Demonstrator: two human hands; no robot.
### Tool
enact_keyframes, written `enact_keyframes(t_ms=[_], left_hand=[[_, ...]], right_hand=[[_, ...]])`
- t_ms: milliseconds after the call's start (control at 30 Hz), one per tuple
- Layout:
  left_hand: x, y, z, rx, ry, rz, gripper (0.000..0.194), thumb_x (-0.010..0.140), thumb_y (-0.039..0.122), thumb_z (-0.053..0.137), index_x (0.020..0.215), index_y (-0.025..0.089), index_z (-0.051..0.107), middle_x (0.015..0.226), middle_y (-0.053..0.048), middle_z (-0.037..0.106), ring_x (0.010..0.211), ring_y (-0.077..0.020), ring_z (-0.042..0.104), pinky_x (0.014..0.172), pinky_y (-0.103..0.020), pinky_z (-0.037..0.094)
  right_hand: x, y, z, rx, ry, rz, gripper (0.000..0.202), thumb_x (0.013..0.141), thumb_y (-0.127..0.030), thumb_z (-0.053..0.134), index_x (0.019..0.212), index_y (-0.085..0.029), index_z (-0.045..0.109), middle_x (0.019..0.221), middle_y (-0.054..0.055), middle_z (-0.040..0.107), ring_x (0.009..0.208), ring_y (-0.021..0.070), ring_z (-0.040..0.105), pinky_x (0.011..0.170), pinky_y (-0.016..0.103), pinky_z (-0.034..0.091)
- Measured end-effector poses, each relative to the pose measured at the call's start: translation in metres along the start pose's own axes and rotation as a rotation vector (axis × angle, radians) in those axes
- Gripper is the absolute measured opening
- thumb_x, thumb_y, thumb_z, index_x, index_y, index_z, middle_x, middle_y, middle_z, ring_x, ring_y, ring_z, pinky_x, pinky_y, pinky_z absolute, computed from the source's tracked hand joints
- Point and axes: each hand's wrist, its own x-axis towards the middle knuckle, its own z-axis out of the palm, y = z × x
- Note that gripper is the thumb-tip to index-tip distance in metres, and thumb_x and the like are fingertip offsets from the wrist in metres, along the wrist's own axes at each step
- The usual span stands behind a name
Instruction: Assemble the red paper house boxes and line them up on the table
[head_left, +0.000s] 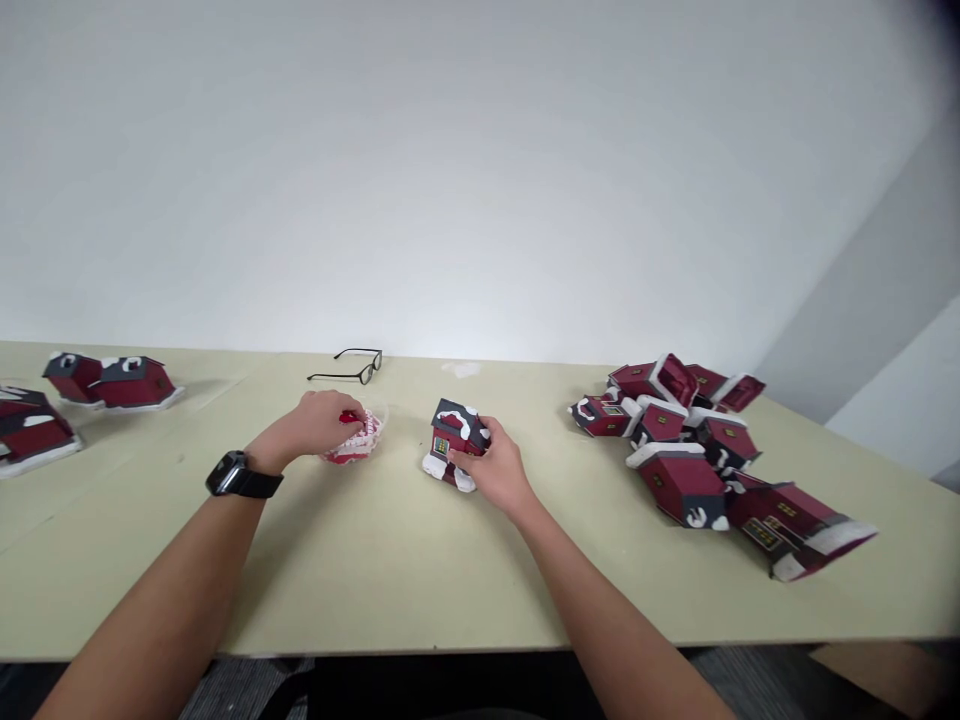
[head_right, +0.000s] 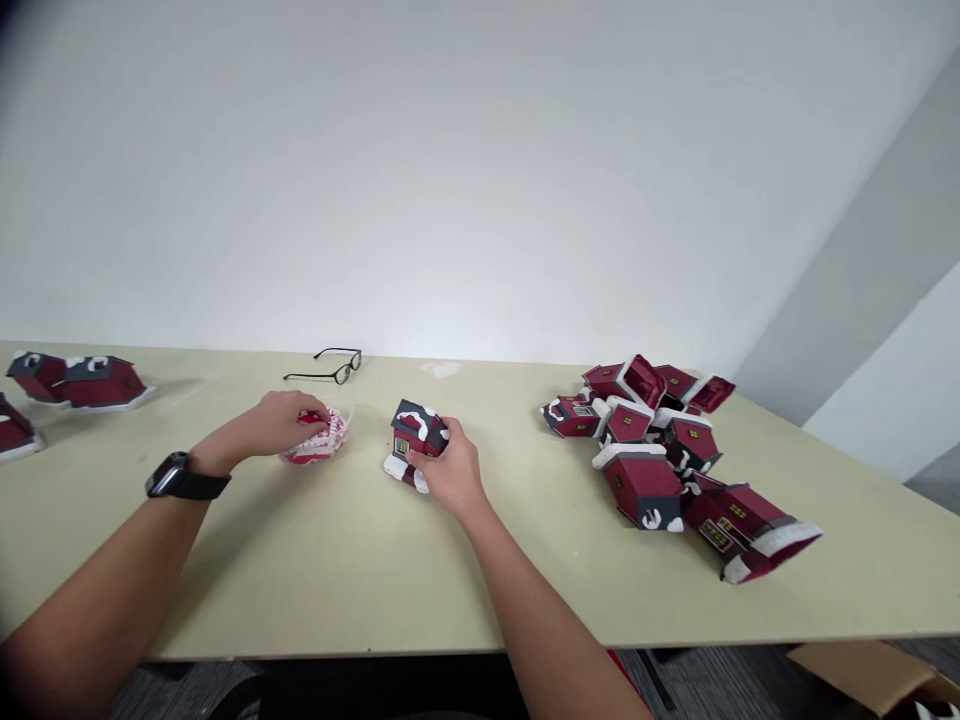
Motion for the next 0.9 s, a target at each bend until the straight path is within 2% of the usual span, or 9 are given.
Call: enact_keyframes(t_ms=[200,300,333,400,467,533,633,700,900], left_hand=[[-0.002,0.000,0.001,-0.017,-0.033,-0.014,0.031,0.076,0.032,0.053,0.091,0.024,0.078,0.100,-0.008,0.079,0.091,-0.0284,0.070,0.076,-0.034,0.048],[0.002,-0.004,0.003,-0.047,0.026,-0.018,0.029,0.078,0.030,0.051,0.090,0.023,0.076,0.100,-0.009,0.078,0.091,-0.0292,0.069,0.078,-0.036,0.049],[0.003,-0.004,0.003,-0.067,0.081,-0.007,0.028,0.080,0.029,0.050,0.091,0.022,0.075,0.101,-0.010,0.077,0.093,-0.0296,0.069,0.080,-0.037,0.050],[0.003,0.004,0.002,-0.134,0.268,0.028,0.027,0.086,0.029,0.048,0.094,0.021,0.073,0.105,-0.010,0.076,0.100,-0.0296,0.068,0.087,-0.038,0.051],[-0.001,0.022,0.001,-0.247,0.473,0.066,0.025,0.092,0.029,0.047,0.099,0.020,0.070,0.108,-0.010,0.074,0.104,-0.0274,0.066,0.092,-0.038,0.051],[-0.008,0.046,0.003,-0.354,0.556,0.149,0.023,0.097,0.031,0.049,0.102,0.020,0.069,0.108,-0.009,0.074,0.101,-0.0241,0.066,0.092,-0.037,0.053],[-0.018,0.079,0.014,-0.397,0.472,0.394,0.022,0.102,0.032,0.050,0.105,0.021,0.070,0.107,-0.007,0.074,0.101,-0.0213,0.067,0.093,-0.036,0.055],[-0.022,0.093,0.023,-0.379,0.445,0.525,0.022,0.103,0.029,0.051,0.110,0.022,0.071,0.110,-0.008,0.074,0.106,-0.0216,0.066,0.095,-0.038,0.055],[-0.024,0.103,0.035,-0.365,0.509,0.633,0.021,0.102,0.023,0.058,0.115,0.024,0.074,0.110,-0.007,0.076,0.105,-0.0203,0.069,0.092,-0.037,0.060]], right_hand=[[-0.001,-0.001,0.001,0.003,0.007,-0.010,0.062,0.067,-0.034,0.086,0.123,-0.025,0.060,0.116,0.005,0.074,0.102,0.0264,0.070,0.092,0.042,0.054],[0.000,0.001,0.001,0.001,0.014,-0.023,0.061,0.068,-0.036,0.086,0.122,-0.025,0.060,0.114,0.005,0.074,0.101,0.0260,0.071,0.092,0.042,0.055],[0.001,0.002,0.002,0.012,0.013,-0.025,0.060,0.069,-0.037,0.086,0.122,-0.024,0.060,0.114,0.005,0.074,0.101,0.0258,0.071,0.091,0.041,0.055],[0.002,0.003,0.002,0.046,0.006,-0.021,0.059,0.071,-0.040,0.085,0.121,-0.024,0.060,0.115,0.006,0.074,0.101,0.0255,0.071,0.090,0.040,0.055],[0.002,0.002,0.003,0.101,-0.003,0.002,0.060,0.069,-0.043,0.086,0.120,-0.022,0.061,0.114,0.006,0.075,0.101,0.0256,0.071,0.089,0.039,0.055],[0.002,0.000,0.003,0.178,-0.026,0.036,0.062,0.067,-0.046,0.088,0.117,-0.020,0.062,0.113,0.007,0.075,0.102,0.0257,0.071,0.087,0.038,0.055],[-0.002,-0.006,0.002,0.309,-0.096,0.080,0.065,0.065,-0.047,0.091,0.116,-0.018,0.065,0.112,0.008,0.076,0.101,0.0247,0.071,0.086,0.035,0.055],[-0.006,-0.011,0.001,0.367,-0.151,0.093,0.064,0.062,-0.046,0.093,0.114,-0.018,0.067,0.110,0.006,0.076,0.099,0.0233,0.070,0.085,0.033,0.054],[-0.014,-0.020,0.002,0.409,-0.254,0.112,0.060,0.062,-0.045,0.095,0.109,-0.017,0.070,0.104,0.005,0.074,0.091,0.0192,0.068,0.081,0.030,0.053]])
